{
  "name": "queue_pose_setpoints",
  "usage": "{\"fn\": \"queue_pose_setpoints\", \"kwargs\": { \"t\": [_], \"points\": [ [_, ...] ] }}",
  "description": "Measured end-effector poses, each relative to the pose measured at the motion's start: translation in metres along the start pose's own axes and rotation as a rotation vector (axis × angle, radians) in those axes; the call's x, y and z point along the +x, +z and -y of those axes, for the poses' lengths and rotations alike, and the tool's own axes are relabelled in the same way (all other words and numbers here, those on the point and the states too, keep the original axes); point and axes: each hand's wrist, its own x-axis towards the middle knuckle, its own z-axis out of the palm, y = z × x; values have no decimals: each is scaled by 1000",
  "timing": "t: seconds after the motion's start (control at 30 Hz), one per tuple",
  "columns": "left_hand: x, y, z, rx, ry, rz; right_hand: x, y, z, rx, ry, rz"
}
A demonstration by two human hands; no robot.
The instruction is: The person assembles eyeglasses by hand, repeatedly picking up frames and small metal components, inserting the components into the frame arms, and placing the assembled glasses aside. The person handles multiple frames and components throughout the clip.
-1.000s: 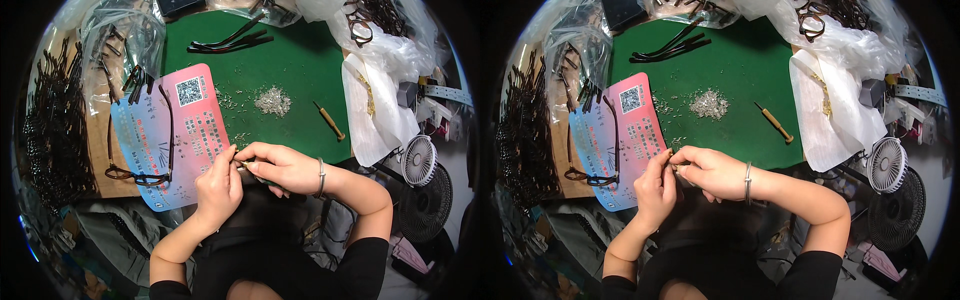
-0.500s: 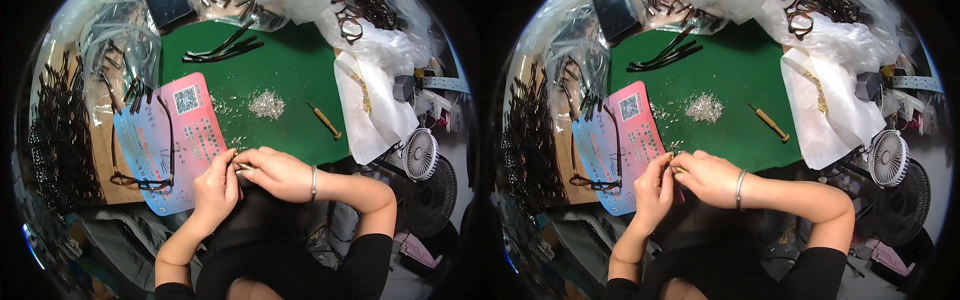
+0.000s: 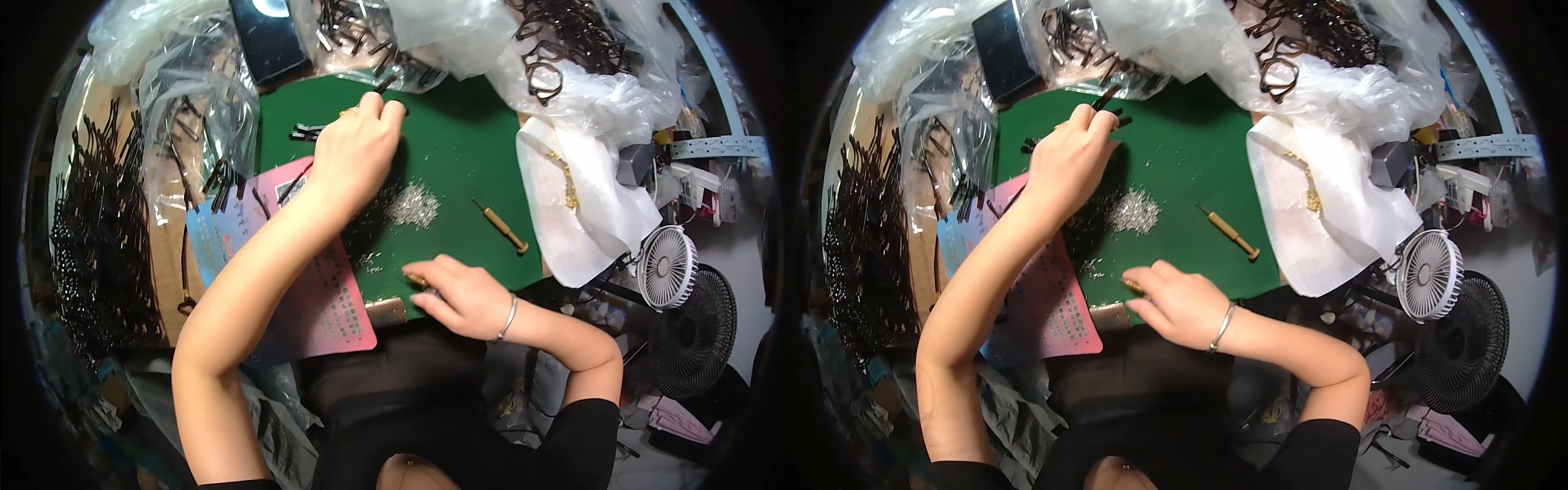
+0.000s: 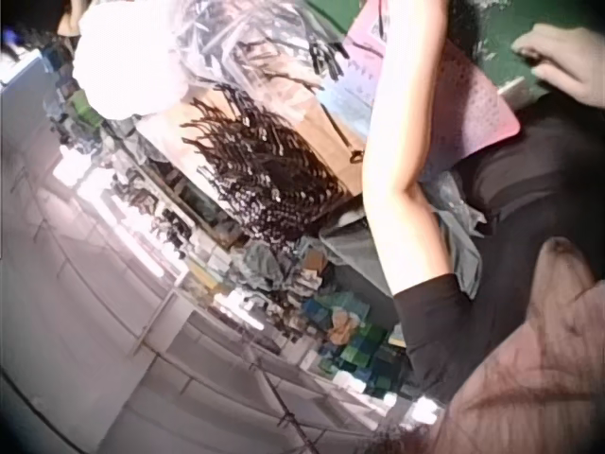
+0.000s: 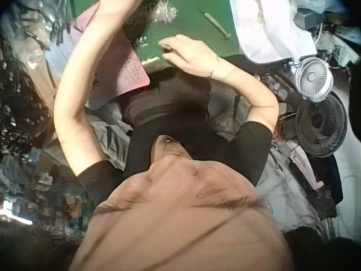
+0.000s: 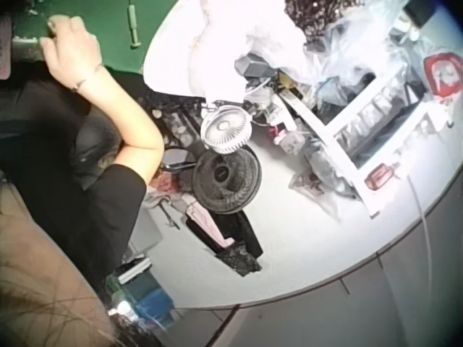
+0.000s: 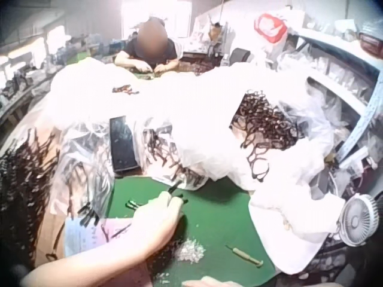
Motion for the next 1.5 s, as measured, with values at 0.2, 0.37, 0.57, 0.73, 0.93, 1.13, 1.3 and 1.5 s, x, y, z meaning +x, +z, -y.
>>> {"fn": "queue_pose_setpoints", "kwargs": {
  "t": [0.2, 0.37, 0.57, 0.73, 0.93, 1.13, 1.3, 1.5],
  "points": [
    [3, 17, 11, 29, -37, 48, -16, -8, -13, 98, 20, -23],
    [-9, -80, -2, -538, -218, -234, -37, -46, -31, 129, 57, -171],
    [-77, -113, -45, -800, -225, 27, -43, -116, -105, -739, 704, -593],
    [-121, -111, -61, -1021, -540, 50, -43, -111, -126, -645, 628, -716],
    [-122, -104, -68, -1411, -677, 145, -50, -128, -128, -328, 497, -635],
    [-138, -93, -69, -1493, -778, 267, -29, -105, -55, -267, 445, -569],
    [-150, -88, -74, -1637, -890, 466, -4, -79, 19, 270, 70, 17],
    [-148, -94, -68, -1756, -876, 583, 24, -33, 29, 230, -143, 96]
  ]
}}
